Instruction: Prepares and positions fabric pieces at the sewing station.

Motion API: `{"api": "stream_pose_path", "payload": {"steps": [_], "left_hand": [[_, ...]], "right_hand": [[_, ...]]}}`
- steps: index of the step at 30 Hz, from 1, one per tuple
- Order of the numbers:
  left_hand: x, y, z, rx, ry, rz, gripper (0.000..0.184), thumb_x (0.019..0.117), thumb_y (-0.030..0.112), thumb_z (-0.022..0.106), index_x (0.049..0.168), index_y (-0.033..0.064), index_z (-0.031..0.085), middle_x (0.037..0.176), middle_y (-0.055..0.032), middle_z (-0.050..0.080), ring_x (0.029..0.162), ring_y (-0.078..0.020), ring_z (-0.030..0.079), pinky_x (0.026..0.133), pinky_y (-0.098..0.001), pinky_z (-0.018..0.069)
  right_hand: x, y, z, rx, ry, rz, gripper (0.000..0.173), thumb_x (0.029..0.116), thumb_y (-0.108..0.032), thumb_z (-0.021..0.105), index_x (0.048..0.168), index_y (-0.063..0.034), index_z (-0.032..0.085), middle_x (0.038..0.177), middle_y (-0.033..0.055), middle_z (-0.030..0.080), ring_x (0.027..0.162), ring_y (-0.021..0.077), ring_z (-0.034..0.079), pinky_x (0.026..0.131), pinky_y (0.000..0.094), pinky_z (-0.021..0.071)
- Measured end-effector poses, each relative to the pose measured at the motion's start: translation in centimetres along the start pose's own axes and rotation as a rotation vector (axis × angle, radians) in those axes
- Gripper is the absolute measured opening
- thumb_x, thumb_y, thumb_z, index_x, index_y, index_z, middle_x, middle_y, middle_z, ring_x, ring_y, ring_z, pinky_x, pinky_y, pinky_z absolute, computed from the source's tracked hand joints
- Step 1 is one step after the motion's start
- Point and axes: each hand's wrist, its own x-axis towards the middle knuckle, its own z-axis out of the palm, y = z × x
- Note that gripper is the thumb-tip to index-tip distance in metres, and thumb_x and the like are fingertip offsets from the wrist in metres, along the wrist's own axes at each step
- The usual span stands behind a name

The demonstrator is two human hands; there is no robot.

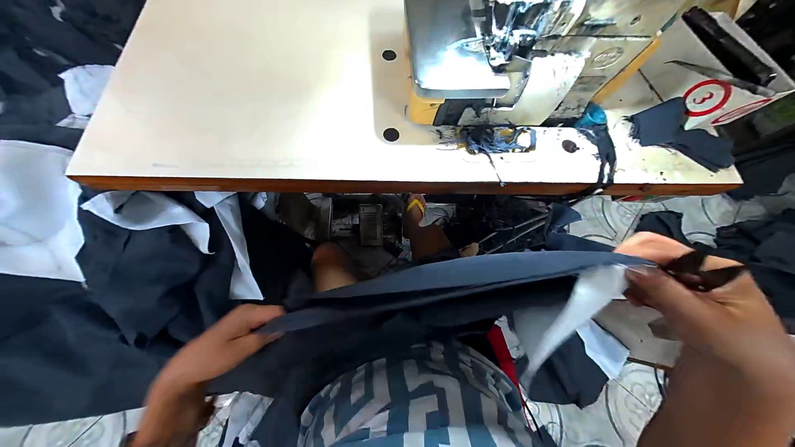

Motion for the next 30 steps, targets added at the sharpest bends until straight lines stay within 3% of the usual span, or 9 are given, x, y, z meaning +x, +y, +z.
{"api": "stream_pose_path", "payload": {"steps": [2, 4, 6, 9, 13, 15, 21, 25, 30], "left_hand": [[-1.2, 2.6, -4.0, -0.074, 0.077, 0.109, 0.012, 0.0935, 0.044, 0.071, 0.101, 0.0344, 0.07, 0.089, 0.026, 0.066, 0.08, 0.0159, 0.059, 0.071, -0.0065, 0.0495], [-1.3, 3.7, -6.0, -0.01, 0.25, 0.092, 0.011, 0.0895, 0.041, 0.076, 0.099, 0.0353, 0.072, 0.096, 0.0242, 0.07, 0.086, 0.0113, 0.064, 0.075, -0.0105, 0.0543], [0.9, 4.1, -5.7, 0.102, 0.384, 0.052, 0.008, 0.087, 0.03, 0.076, 0.09, 0.0244, 0.071, 0.092, 0.0178, 0.071, 0.079, 0.009, 0.065, 0.071, -0.0128, 0.0557], [5.6, 4.2, -2.7, 0.247, 0.399, 0.073, 0.013, 0.086, 0.019, 0.071, 0.086, 0.0081, 0.066, 0.085, 0.0057, 0.068, 0.073, 0.0039, 0.061, 0.067, -0.0191, 0.0544], [10.7, 8.6, 4.7, 0.375, 0.18, 0.236, 0.014, 0.0913, 0.019, 0.069, 0.086, 0.0069, 0.068, 0.082, -0.0021, 0.069, 0.071, -0.0071, 0.065, 0.064, -0.0281, 0.0562], [12.6, 10.9, 7.6, 0.401, 0.062, 0.357, 0.01, 0.0911, 0.014, 0.068, 0.086, 0.0053, 0.069, 0.08, -0.0055, 0.067, 0.071, -0.0144, 0.066, 0.064, -0.0342, 0.0571], [13.9, 13.7, 8.1, 0.282, -0.125, 0.423, 0.013, 0.0936, 0.016, 0.068, 0.086, 0.0064, 0.065, 0.073, -0.0008, 0.061, 0.067, -0.0051, 0.056, 0.06, -0.0193, 0.0472], [12.8, 12.2, 8.9, 0.378, -0.06, 0.461, 0.005, 0.0924, 0.008, 0.064, 0.095, 0.0065, 0.068, 0.093, -0.0068, 0.071, 0.083, -0.015, 0.069, 0.072, -0.0299, 0.0576], [12.2, 6.6, 8.8, 0.661, 0.104, 0.435, 0.015, 0.0917, 0.0, 0.061, 0.095, 0.0036, 0.075, 0.114, -0.0128, 0.073, 0.1, -0.0284, 0.073, 0.084, -0.0447, 0.0611]], "right_hand": [[-0.4, 0.7, -1.1, 0.085, -0.034, -0.032, 0.009, 0.098, -0.04, 0.067, 0.1, -0.0335, 0.073, 0.103, -0.0177, 0.065, 0.066, -0.0072, 0.056, 0.056, 0.01, 0.0489], [-0.3, 1.9, -1.1, 0.05, -0.02, 0.023, 0.008, 0.0969, -0.035, 0.066, 0.098, -0.0311, 0.072, 0.105, -0.0172, 0.065, 0.065, -0.0078, 0.056, 0.055, 0.0101, 0.0486], [0.4, 4.0, 0.2, -0.178, 0.029, 0.103, 0.013, 0.0953, -0.023, 0.06, 0.104, -0.015, 0.066, 0.097, -0.0092, 0.065, 0.065, -0.0051, 0.056, 0.057, 0.0146, 0.0493], [1.1, 5.4, 3.6, -0.327, -0.066, 0.132, 0.016, 0.0951, -0.006, 0.061, 0.098, 0.0082, 0.069, 0.119, 0.0206, 0.062, 0.09, 0.0175, 0.064, 0.079, 0.0368, 0.0562], [1.3, 1.4, 9.5, -0.119, -0.398, -0.213, 0.017, 0.0953, -0.015, 0.06, 0.085, -0.0039, 0.069, 0.14, 0.0083, 0.06, 0.109, 0.0019, 0.062, 0.092, 0.0205, 0.0524], [2.1, -0.6, 12.1, -0.005, -0.532, -0.363, 0.011, 0.0941, -0.009, 0.062, 0.085, -0.0026, 0.066, 0.147, 0.0123, 0.055, 0.108, 0.0035, 0.063, 0.091, 0.0204, 0.0532], [3.8, -1.4, 15.3, 0.135, -0.67, -0.528, 0.01, 0.0924, -0.006, 0.064, 0.084, -0.0014, 0.067, 0.103, 0.0158, 0.064, 0.089, 0.0109, 0.061, 0.075, 0.0207, 0.0508], [3.7, -1.1, 14.3, 0.136, -0.698, -0.523, 0.011, 0.0921, -0.005, 0.062, 0.083, -0.001, 0.066, 0.075, 0.0081, 0.06, 0.071, 0.0099, 0.057, 0.064, 0.02, 0.0466], [3.0, -1.1, 6.6, 0.095, -0.614, -0.51, 0.031, 0.1048, -0.026, 0.056, 0.08, -0.0082, 0.054, 0.072, -0.0002, 0.052, 0.068, 0.0002, 0.05, 0.061, 0.0133, 0.0415]]}}
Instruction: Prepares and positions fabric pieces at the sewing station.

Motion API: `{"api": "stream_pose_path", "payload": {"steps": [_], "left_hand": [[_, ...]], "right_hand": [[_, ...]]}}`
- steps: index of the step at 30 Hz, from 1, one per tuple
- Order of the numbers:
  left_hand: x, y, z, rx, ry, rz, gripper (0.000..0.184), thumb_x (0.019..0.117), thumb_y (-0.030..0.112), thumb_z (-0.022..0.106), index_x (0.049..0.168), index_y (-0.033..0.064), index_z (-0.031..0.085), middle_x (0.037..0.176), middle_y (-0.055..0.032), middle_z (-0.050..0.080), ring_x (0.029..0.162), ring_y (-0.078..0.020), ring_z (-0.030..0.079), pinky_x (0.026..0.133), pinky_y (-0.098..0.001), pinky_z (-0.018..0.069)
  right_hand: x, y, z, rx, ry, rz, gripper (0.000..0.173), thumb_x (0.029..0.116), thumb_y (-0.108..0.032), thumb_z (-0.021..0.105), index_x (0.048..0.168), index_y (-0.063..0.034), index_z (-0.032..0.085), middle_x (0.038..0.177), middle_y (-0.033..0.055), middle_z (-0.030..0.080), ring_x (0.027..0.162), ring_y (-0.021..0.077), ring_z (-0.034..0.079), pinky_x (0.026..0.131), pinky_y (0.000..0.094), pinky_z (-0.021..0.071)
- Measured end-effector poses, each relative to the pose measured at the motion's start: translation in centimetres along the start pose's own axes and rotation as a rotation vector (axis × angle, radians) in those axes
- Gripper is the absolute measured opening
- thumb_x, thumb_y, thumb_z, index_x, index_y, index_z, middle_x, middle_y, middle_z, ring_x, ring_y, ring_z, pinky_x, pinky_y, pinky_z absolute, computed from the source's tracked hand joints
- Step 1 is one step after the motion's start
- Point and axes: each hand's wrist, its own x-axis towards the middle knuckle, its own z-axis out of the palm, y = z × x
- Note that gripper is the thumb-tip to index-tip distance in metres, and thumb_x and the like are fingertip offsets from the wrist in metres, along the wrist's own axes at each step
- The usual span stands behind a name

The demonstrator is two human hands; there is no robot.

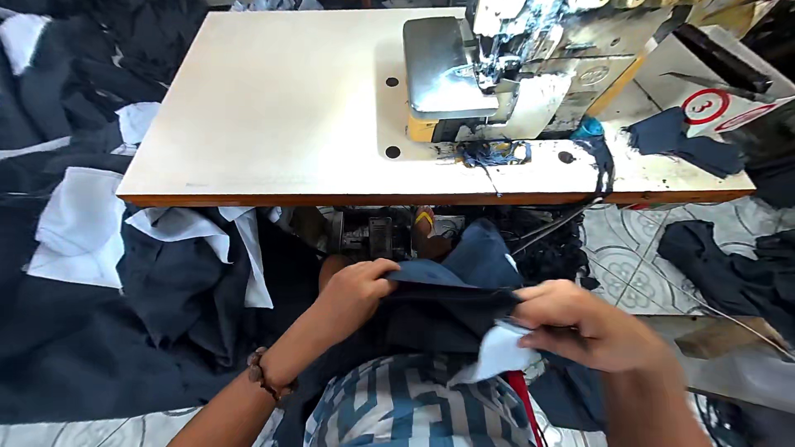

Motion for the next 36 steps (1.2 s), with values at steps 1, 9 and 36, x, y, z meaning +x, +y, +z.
{"api": "stream_pose_path", "payload": {"steps": [1, 9, 36], "left_hand": [[-0.7, -1.2, 0.1, -0.001, -0.028, -0.059, 0.012, 0.0915, 0.003, 0.063, 0.094, 0.0027, 0.075, 0.113, -0.0123, 0.074, 0.098, -0.0282, 0.073, 0.083, -0.0463, 0.0613], [-1.7, -5.2, -8.3, -0.492, 0.114, -0.231, 0.007, 0.0888, 0.02, 0.072, 0.085, 0.0136, 0.071, 0.083, 0.0117, 0.067, 0.078, 0.0068, 0.062, 0.071, -0.0127, 0.054], [26.5, -6.1, -7.3, 0.07, 0.188, -0.254, 0.027, 0.0945, 0.02, 0.071, 0.116, 0.0041, 0.068, 0.104, -0.0187, 0.073, 0.099, -0.0401, 0.071, 0.084, -0.0644, 0.0533]], "right_hand": [[-1.2, -0.5, -1.2, -0.022, 0.008, 0.022, 0.033, 0.1062, -0.03, 0.055, 0.08, -0.0095, 0.052, 0.071, -0.0016, 0.051, 0.066, -0.0015, 0.049, 0.06, 0.0125, 0.0407], [-6.8, 1.7, -3.2, 0.065, -0.021, 0.199, 0.034, 0.1062, -0.036, 0.054, 0.083, -0.0119, 0.056, 0.07, -0.007, 0.049, 0.065, -0.008, 0.046, 0.059, 0.0081, 0.0376], [2.4, 1.4, 10.4, 0.093, 0.408, 0.27, 0.02, 0.0961, -0.009, 0.062, 0.084, 0.0058, 0.068, 0.067, 0.0107, 0.06, 0.063, 0.0105, 0.056, 0.061, 0.023, 0.0463]]}}
